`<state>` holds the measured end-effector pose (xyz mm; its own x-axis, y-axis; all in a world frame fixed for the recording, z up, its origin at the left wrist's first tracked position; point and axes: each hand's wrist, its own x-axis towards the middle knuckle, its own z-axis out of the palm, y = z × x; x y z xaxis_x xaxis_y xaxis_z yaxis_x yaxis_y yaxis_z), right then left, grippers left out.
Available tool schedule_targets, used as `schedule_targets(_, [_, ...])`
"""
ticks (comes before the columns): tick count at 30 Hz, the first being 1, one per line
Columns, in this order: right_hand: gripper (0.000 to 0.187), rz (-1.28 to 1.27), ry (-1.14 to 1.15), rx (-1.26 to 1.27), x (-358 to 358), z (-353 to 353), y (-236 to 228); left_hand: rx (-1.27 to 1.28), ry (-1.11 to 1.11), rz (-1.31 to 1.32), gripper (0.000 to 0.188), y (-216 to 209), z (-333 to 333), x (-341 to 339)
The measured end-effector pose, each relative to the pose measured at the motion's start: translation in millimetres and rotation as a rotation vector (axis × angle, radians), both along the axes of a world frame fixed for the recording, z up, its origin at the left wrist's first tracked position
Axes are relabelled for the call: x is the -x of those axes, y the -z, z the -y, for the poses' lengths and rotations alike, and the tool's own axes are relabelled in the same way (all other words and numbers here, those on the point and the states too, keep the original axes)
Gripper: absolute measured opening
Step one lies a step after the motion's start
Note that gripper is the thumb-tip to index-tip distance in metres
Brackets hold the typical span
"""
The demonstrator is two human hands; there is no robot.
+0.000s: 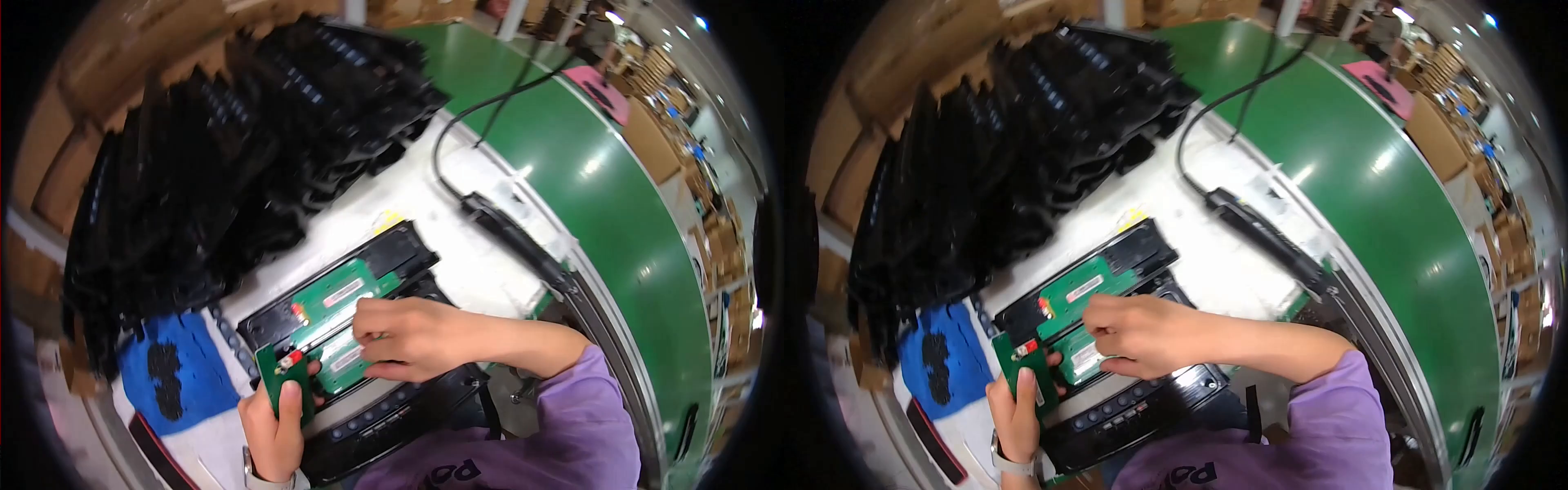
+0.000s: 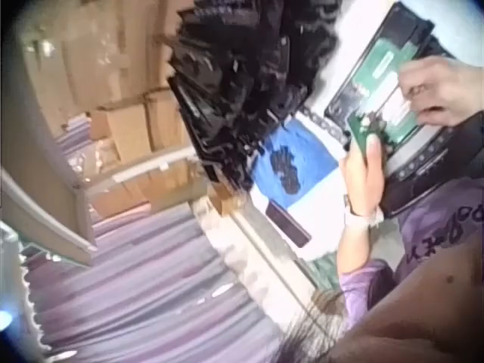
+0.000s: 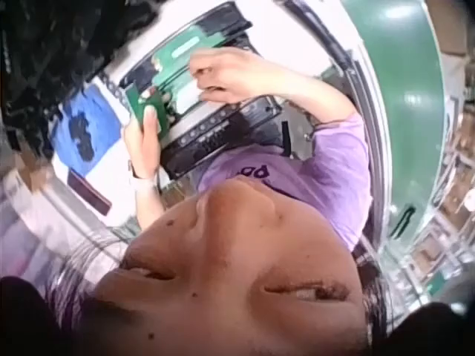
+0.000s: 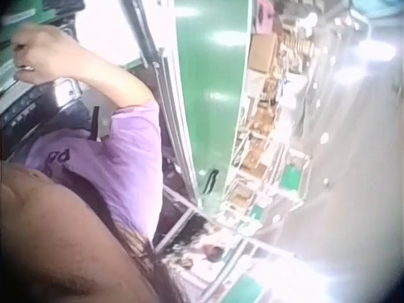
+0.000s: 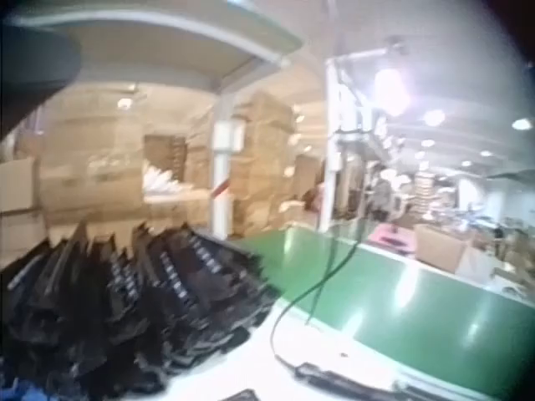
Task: Assembling electronic components and fastening them with screws into toner cartridge housings at a manufacturing workbench.
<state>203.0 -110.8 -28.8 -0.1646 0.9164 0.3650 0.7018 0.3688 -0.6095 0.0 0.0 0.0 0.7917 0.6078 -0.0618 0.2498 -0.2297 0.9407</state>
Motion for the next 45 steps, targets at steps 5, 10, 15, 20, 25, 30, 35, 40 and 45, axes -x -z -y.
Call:
schedule_targets(5, [0.018, -0.048, -0.072, -0.074, -15, 24, -4, 0.013, -0.023, -0.008, 0.031, 1, 28, -10])
schedule_targets(10, [0.019, 0.171, 0.043, -0.152, -3, 29, -16, -0.046, -0.005, 0.111, 0.031, 7, 18, -4])
schedule_targets(15, [0.018, 0.426, 0.161, -0.324, 21, 25, -25, 0.041, -0.222, 0.354, 0.03, -7, 30, 12])
schedule_targets(20, [0.016, 0.04, 0.188, -0.593, 58, 34, -52, 0.23, -0.142, 0.551, 0.03, -17, 25, 13])
schedule_targets(25, [0.041, 0.007, 0.245, -0.573, 61, 50, -65, 0.478, -0.028, 0.607, 0.03, -35, 47, 9])
schedule_targets(30, [0.032, 0.221, 0.091, -0.702, 82, 50, -58, 0.874, -0.042, 0.598, 0.035, -26, 73, 42])
schedule_targets(35, [0.027, 0.482, 0.025, -0.73, 92, 74, -60, 0.998, 0.04, 0.404, 0.035, -26, 95, 58])
schedule_targets(40, [0.026, 0.44, 0.0, -0.699, 103, 117, -55, -0.07, -0.093, 0.353, 0.06, -1, 86, 81])
schedule_targets(45, [0.026, 0.659, 0.079, -0.579, 95, 119, -23, -0.634, -0.052, 0.299, 0.085, 28, 78, 97])
